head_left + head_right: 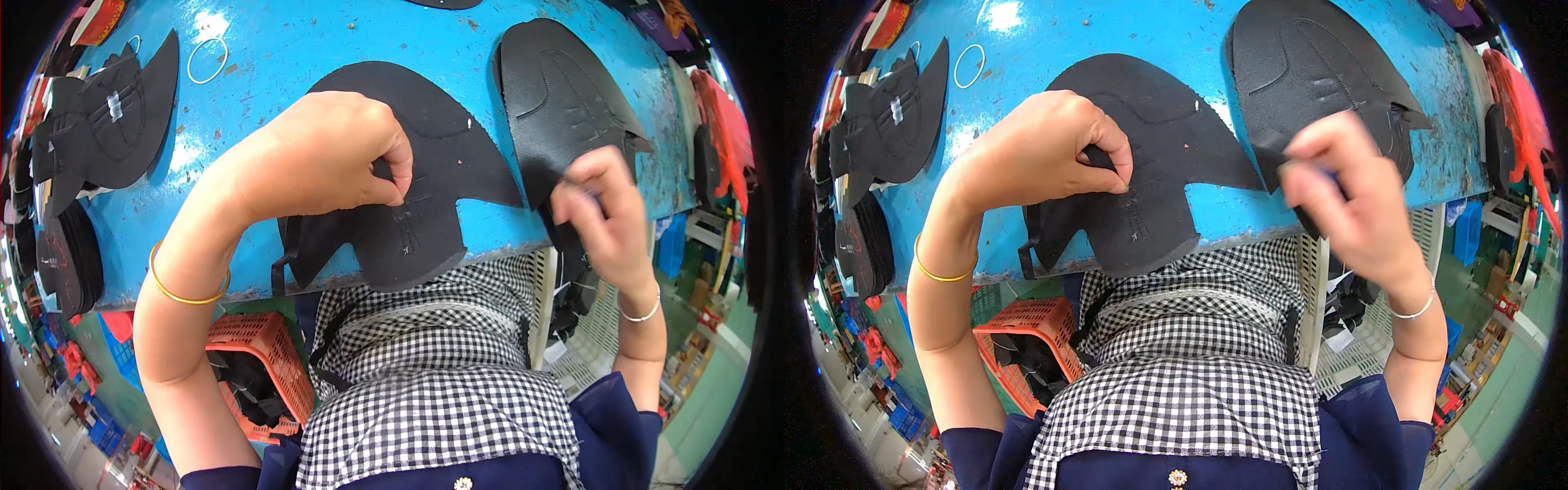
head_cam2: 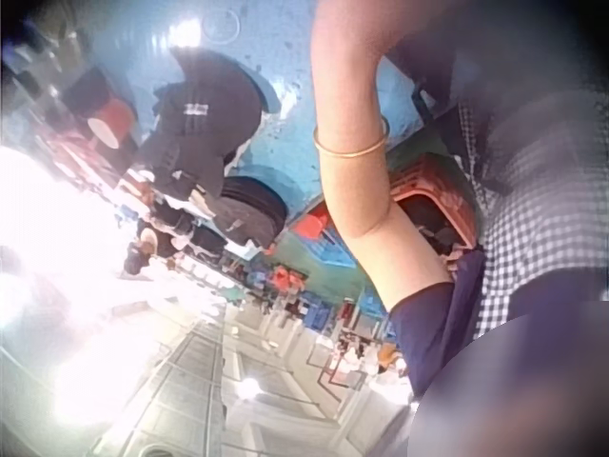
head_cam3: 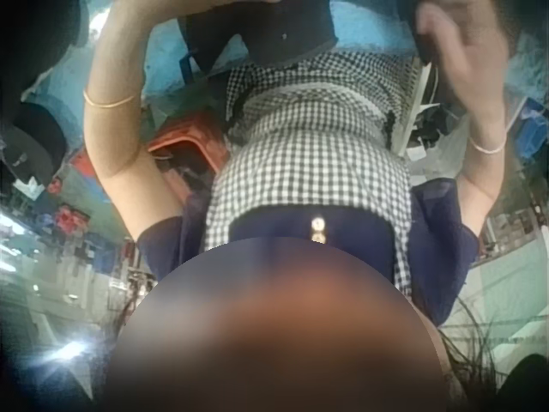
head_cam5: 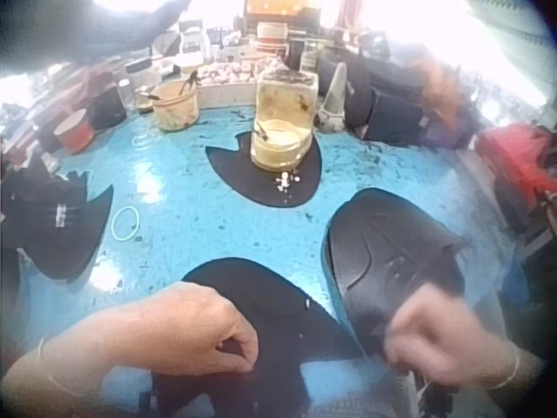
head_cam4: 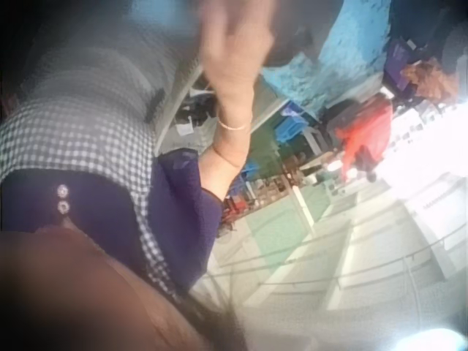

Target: The person assembles components of a black shoe by applying adhesive with a brush and trimming excess material with scissors.

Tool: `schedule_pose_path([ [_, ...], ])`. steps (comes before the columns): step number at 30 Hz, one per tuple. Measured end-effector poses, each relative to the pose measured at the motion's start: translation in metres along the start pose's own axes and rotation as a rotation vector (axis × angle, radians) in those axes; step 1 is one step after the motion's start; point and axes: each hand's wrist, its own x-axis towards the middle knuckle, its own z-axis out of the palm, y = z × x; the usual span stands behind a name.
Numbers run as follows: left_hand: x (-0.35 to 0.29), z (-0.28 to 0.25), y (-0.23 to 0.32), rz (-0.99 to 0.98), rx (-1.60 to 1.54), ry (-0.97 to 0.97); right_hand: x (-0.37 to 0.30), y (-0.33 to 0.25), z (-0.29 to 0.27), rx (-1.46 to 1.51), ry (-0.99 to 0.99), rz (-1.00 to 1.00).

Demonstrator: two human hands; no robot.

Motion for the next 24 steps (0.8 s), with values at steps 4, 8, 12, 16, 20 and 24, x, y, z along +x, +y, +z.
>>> schedule_pose_path([
  [4, 0.002, 0.003, -0.003, 0.082, 0.15, 0.021, 0.039, -0.012, 0.04, -0.348, -0.241, -0.416],
  [8, 0.0, 0.0, -0.02, 0.243, 0.265, 0.222, 0.053, -0.01, 0.06, -0.574, -0.217, -0.502],
  [12, -0.001, -0.01, -0.02, 0.129, 0.135, 0.122, 0.054, -0.009, 0.054, -0.595, -0.257, -0.517],
  [16, 0.002, -0.012, -0.017, 0.024, 0.093, 0.053, 0.059, -0.002, 0.055, -0.474, -0.28, -0.534],
  [20, 0.0, -0.011, -0.018, 0.036, 0.086, 0.07, 0.062, -0.011, 0.063, -0.625, -0.197, -0.54],
  [24, 0.0, -0.01, -0.018, 0.08, 0.095, 0.124, 0.064, -0.007, 0.073, -0.736, -0.057, -0.512],
])
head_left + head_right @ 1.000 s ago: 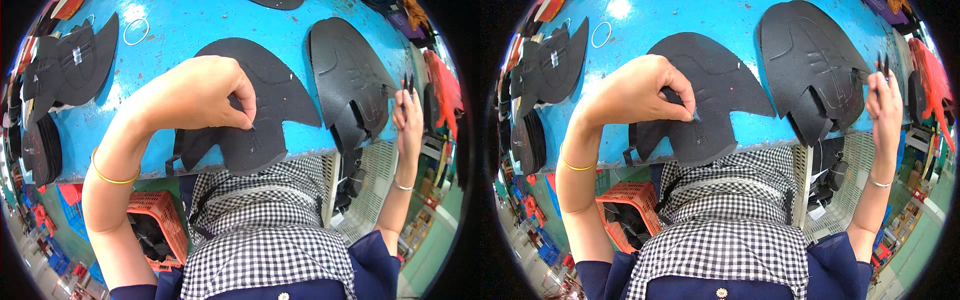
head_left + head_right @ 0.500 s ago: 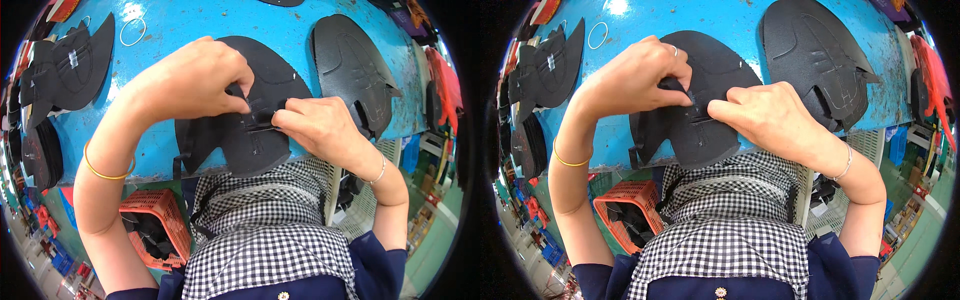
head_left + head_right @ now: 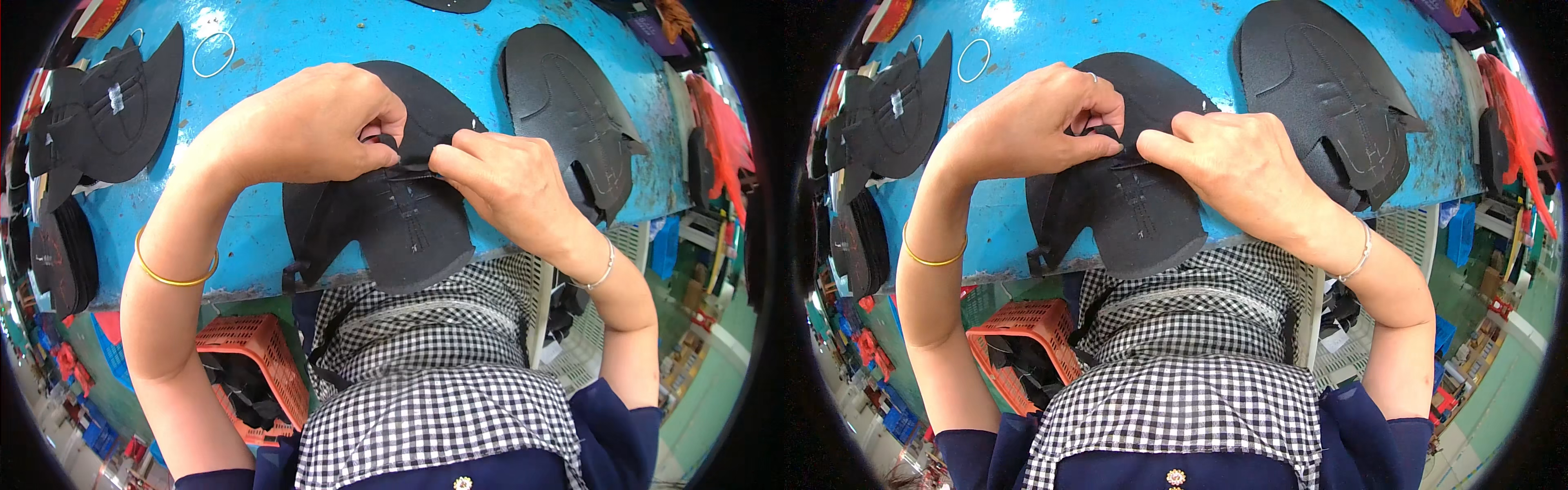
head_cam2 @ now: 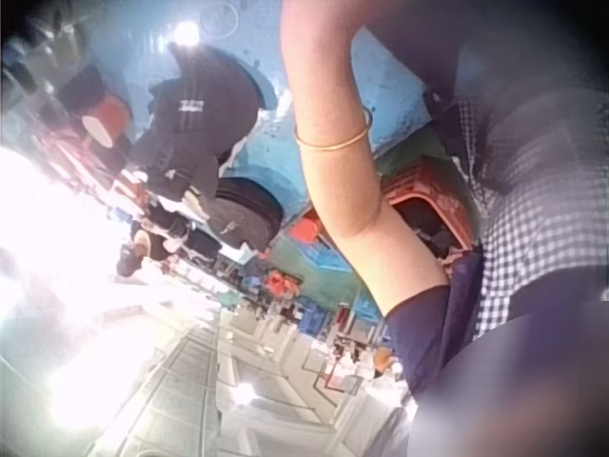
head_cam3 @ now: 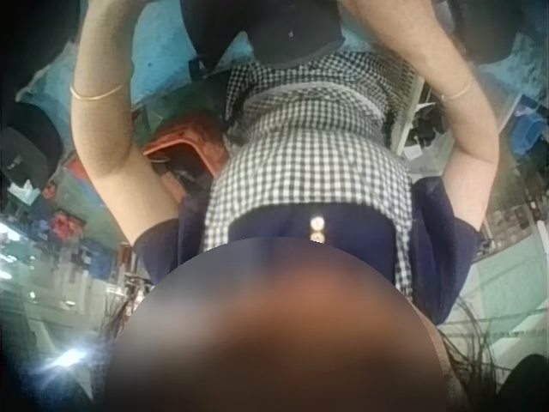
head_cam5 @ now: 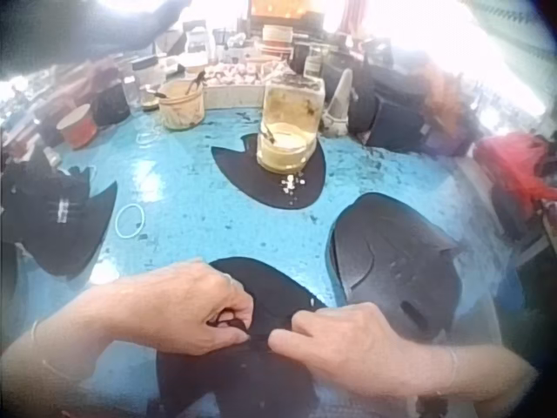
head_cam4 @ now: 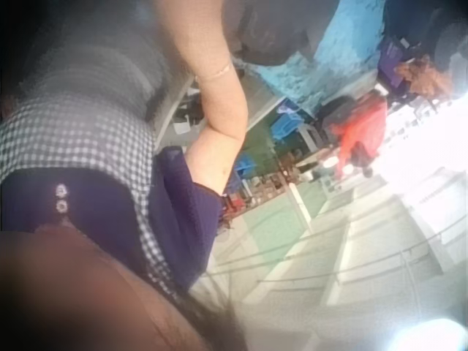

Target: The person assembles components of a black shoe by applying adhesive with a brush and trimming excess material with scissors.

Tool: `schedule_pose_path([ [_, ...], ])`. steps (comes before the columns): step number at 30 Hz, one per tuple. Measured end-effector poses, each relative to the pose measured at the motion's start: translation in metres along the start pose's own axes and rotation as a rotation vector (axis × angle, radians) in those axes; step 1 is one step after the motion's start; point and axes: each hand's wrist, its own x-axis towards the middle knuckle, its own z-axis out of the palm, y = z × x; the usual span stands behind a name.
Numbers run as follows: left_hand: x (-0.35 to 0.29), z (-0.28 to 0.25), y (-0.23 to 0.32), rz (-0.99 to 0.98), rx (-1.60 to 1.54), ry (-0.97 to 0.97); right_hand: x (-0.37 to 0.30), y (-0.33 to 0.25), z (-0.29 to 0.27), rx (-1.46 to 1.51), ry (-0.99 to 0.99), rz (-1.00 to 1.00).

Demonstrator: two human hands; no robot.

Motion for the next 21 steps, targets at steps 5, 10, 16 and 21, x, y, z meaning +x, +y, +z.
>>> schedule_pose_path([
  [5, -0.001, -0.001, 0.002, -0.036, 0.011, -0.037, -0.003, -0.002, -0.006, 0.253, 0.066, 0.12],
  [10, -0.006, 0.0, -0.004, 0.004, -0.088, 0.011, 0.007, 0.001, -0.009, 0.169, -0.04, 0.163],
  [16, -0.009, 0.006, -0.009, -0.014, -0.178, 0.071, 0.012, 0.004, -0.009, 0.224, -0.135, 0.194],
  [21, -0.01, 0.01, -0.012, 0.018, -0.226, 0.088, -0.019, -0.023, -0.022, 0.295, -0.085, 0.023],
])
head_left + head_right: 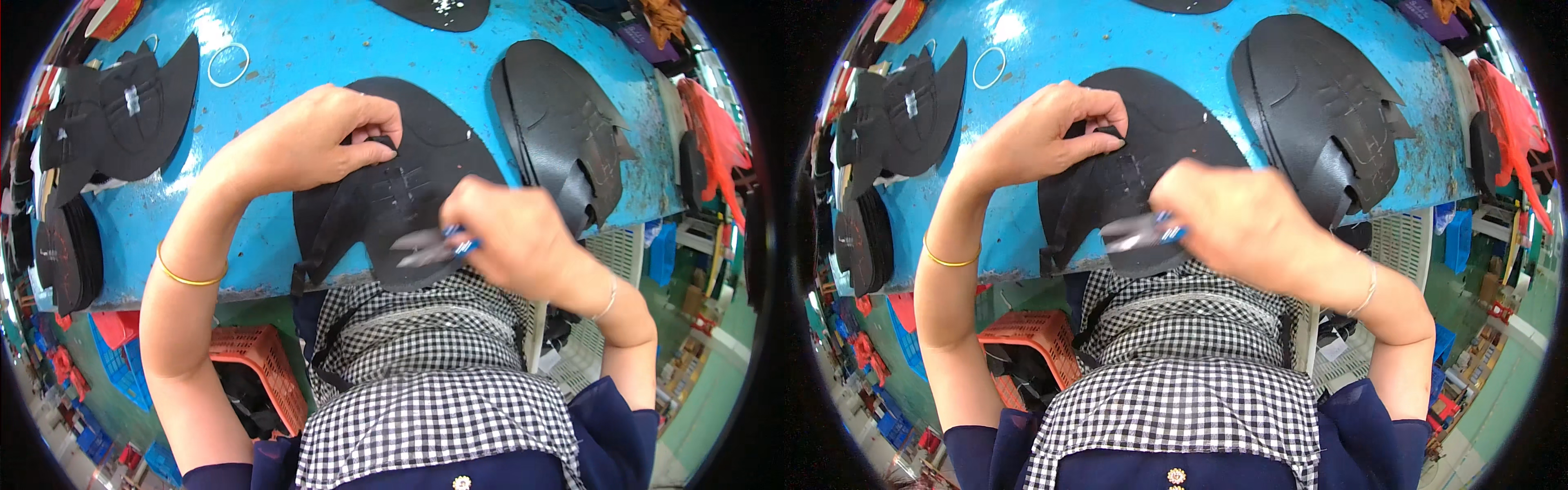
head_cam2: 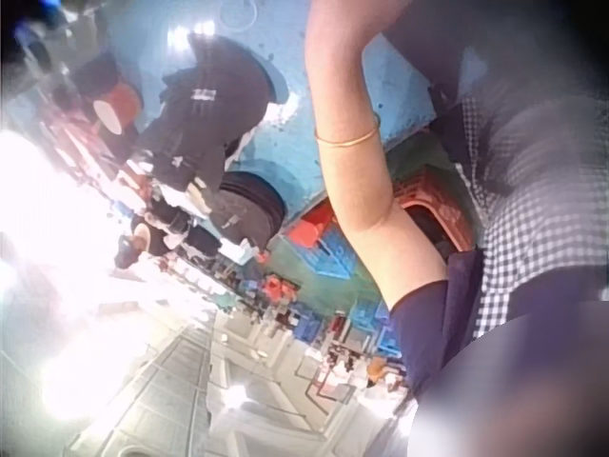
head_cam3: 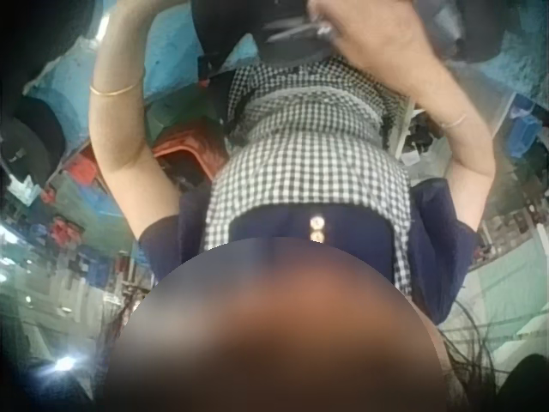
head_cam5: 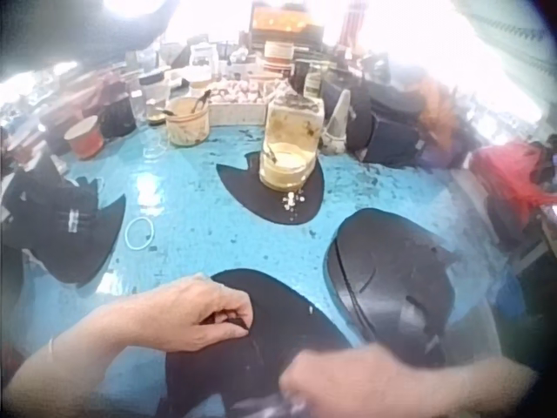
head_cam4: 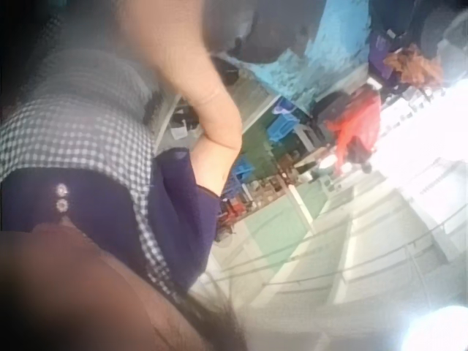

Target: The person assembles components of a black shoe by applying adhesive with a brush and trimming excess material with scissors.

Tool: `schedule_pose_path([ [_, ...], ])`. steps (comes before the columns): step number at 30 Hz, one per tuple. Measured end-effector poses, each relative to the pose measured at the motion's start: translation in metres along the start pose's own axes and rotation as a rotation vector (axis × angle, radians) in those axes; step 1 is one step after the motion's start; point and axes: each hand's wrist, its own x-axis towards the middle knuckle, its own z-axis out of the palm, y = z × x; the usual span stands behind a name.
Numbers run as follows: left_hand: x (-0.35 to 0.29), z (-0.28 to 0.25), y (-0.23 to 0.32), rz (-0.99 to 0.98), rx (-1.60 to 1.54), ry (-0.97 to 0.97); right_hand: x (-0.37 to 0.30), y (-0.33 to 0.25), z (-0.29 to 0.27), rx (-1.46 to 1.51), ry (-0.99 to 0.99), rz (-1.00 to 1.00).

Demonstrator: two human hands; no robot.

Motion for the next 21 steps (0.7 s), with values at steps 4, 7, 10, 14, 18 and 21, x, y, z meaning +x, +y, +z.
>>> schedule_pose_path([
  [4, 0.001, -0.001, 0.004, -0.019, -0.036, 0.025, 0.007, -0.025, 0.032, -0.157, 0.018, -0.068],
  [7, -0.001, -0.001, 0.006, -0.058, -0.017, 0.026, 0.015, -0.031, 0.038, -0.326, -0.022, -0.041],
  [10, -0.009, 0.001, 0.006, -0.033, 0.011, 0.053, 0.007, -0.026, 0.026, -0.259, -0.103, -0.084],
  [14, -0.041, -0.01, 0.039, -0.361, -0.572, 0.277, -0.012, -0.011, 0.02, -0.158, -0.089, -0.149],
  [18, -0.066, 0.007, 0.115, -0.212, -0.976, 0.343, -0.023, 0.016, 0.024, 0.034, -0.039, -0.123],
  [21, -0.072, 0.022, 0.18, 0.101, -0.907, 0.483, -0.029, 0.001, 0.015, -0.089, -0.102, -0.167],
])
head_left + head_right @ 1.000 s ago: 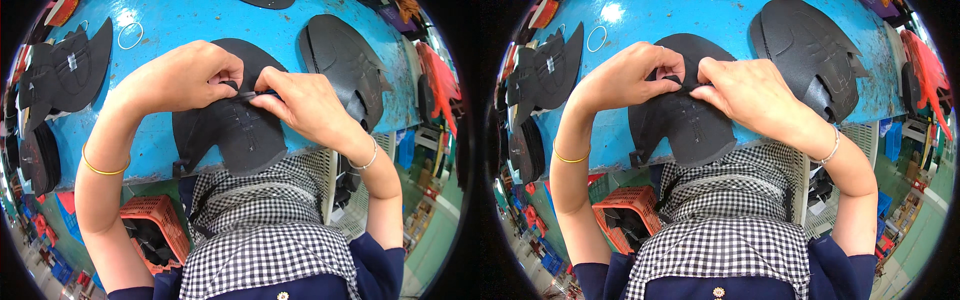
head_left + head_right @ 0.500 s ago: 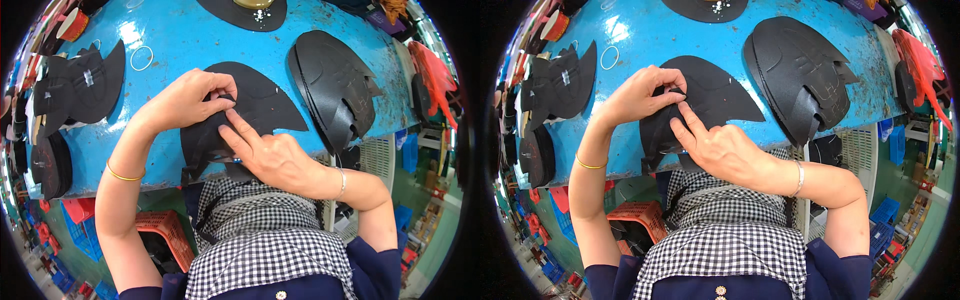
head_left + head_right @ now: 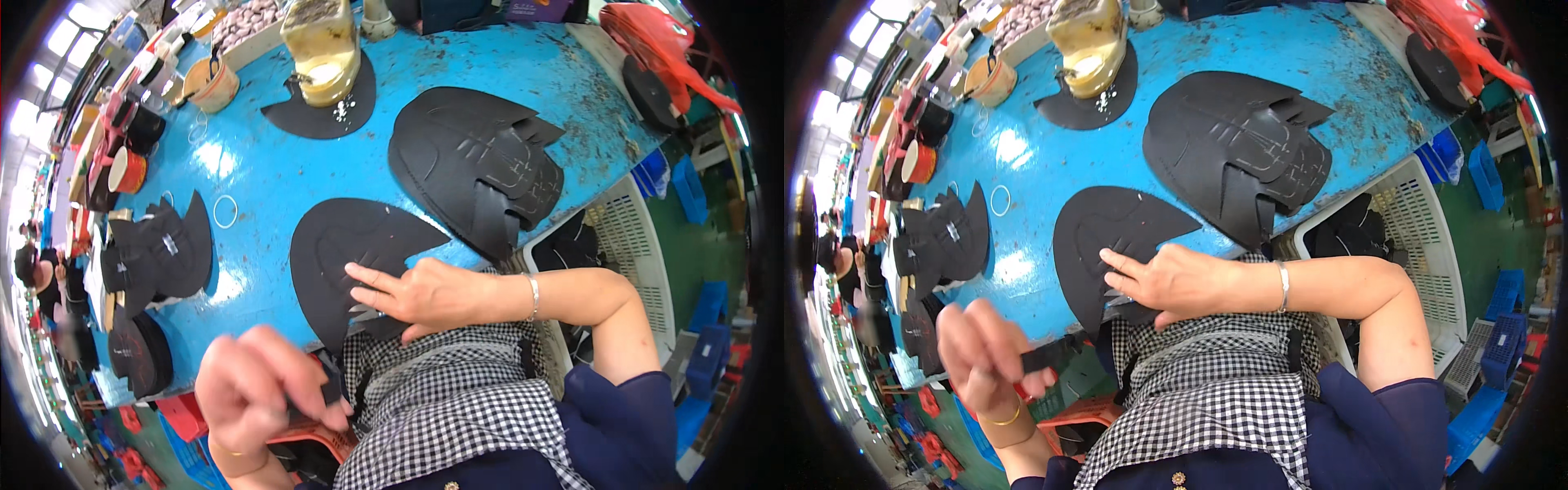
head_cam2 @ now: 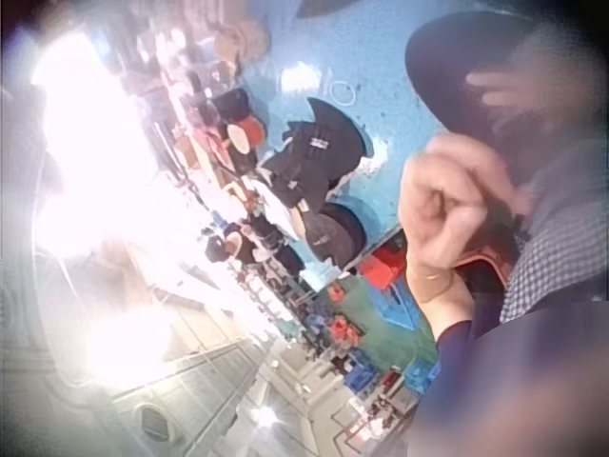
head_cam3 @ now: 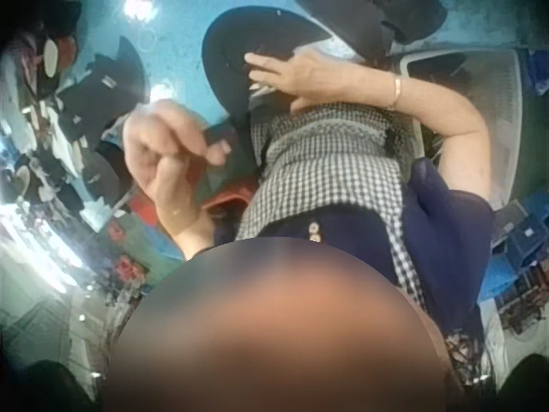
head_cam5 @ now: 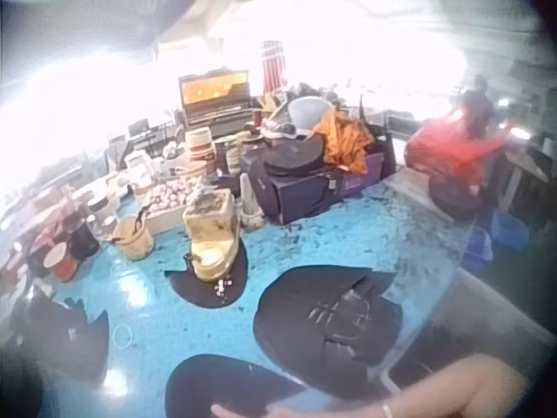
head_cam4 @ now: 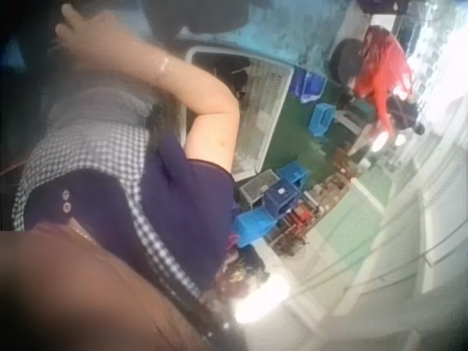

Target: The person assembles components of a black shoe by applying adhesive with a brush and trimming excess material with scissors.

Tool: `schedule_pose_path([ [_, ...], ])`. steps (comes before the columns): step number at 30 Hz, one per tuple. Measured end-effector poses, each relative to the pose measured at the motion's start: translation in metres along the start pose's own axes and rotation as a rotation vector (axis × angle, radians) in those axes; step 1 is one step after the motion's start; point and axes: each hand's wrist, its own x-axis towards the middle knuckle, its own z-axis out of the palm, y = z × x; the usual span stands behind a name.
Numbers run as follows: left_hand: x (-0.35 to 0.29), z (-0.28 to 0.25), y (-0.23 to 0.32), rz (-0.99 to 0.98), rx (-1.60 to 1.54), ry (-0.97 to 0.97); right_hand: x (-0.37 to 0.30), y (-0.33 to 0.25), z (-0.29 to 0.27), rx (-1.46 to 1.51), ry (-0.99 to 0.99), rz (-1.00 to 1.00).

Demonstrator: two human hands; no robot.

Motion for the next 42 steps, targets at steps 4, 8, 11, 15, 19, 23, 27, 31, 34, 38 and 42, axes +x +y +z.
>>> schedule_pose_path([
  [4, 0.032, 0.04, 0.017, 0.204, -0.151, 0.036, -0.007, 0.008, 0.017, 0.153, 0.179, 0.048],
  [8, 0.04, 0.054, 0.006, 0.057, -0.051, -0.37, 0.004, 0.021, -0.037, 0.615, 0.682, 0.268],
  [11, 0.058, 0.07, -0.032, -0.229, 0.233, -0.876, -0.017, 0.037, -0.106, 0.8, 0.832, 0.429],
  [15, 0.061, 0.08, -0.073, -0.398, 0.468, -1.161, -0.062, 0.071, -0.116, 0.44, 1.119, 0.041],
  [19, 0.122, 0.074, -0.061, -0.34, 0.434, -1.138, -0.131, 0.101, -0.081, 0.091, 0.737, 0.265],
  [23, 0.216, 0.056, -0.092, 0.023, 0.712, -0.625, -0.16, 0.105, -0.041, 0.217, 0.728, 0.376],
  [27, 0.285, 0.037, -0.155, -0.03, 1.136, -0.361, -0.152, 0.106, -0.036, 0.258, 0.774, 0.362],
  [31, 0.314, 0.041, -0.178, -0.185, 1.165, -0.405, -0.151, 0.106, -0.033, 0.22, 0.741, 0.394],
  [34, 0.321, 0.044, -0.169, -0.304, 1.302, -0.551, -0.149, 0.104, -0.036, 0.22, 0.837, 0.411],
  [38, 0.307, 0.041, -0.148, -0.67, 1.21, -0.631, -0.151, 0.106, -0.035, 0.153, 0.855, 0.435],
  [42, 0.257, 0.042, -0.139, -0.783, 0.501, -0.554, -0.148, 0.109, -0.033, 0.093, 0.932, 0.485],
])
